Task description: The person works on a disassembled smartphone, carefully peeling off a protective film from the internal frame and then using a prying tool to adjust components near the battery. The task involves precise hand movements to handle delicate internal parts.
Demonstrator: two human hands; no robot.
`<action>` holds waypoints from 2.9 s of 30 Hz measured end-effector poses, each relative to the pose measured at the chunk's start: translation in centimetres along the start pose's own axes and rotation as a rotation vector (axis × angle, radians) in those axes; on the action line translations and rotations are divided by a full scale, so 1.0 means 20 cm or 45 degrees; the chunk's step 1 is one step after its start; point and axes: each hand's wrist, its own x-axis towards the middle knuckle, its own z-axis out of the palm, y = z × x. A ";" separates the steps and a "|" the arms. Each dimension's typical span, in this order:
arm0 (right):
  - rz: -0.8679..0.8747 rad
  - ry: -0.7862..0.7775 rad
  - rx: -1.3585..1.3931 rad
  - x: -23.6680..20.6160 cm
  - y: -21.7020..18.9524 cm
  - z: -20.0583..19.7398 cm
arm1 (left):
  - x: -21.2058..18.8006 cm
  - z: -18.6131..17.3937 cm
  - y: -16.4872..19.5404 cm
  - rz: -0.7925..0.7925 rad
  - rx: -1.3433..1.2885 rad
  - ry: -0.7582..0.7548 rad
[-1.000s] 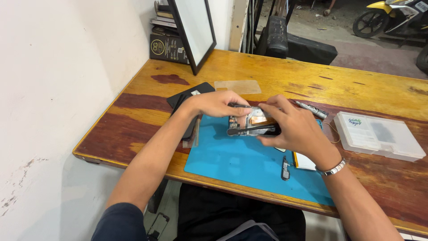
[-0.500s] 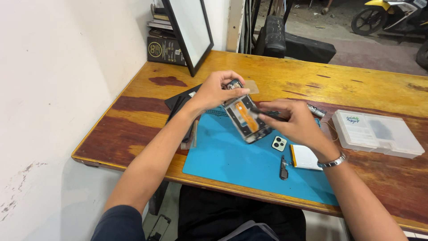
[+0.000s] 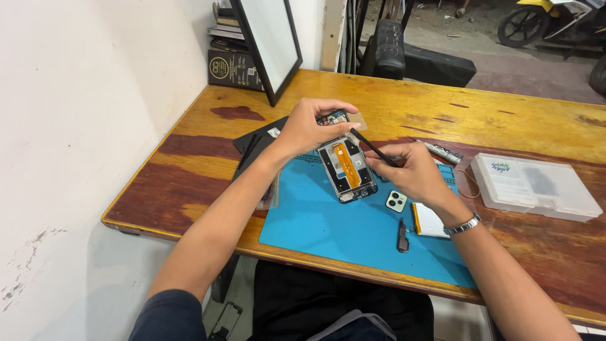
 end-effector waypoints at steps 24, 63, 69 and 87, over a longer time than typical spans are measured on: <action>-0.244 0.167 -0.234 -0.02 -0.01 0.01 | -0.01 0.04 -0.03 0.023 -0.083 -0.093; -0.273 0.269 -0.236 -0.04 0.03 0.00 | -0.05 0.07 0.06 0.038 0.023 -0.225; -0.341 0.212 -0.040 -0.04 0.03 0.01 | -0.05 0.07 0.04 0.053 -0.032 -0.244; -0.361 0.295 -0.183 -0.04 0.04 0.01 | -0.04 0.08 0.02 0.200 -0.060 -0.275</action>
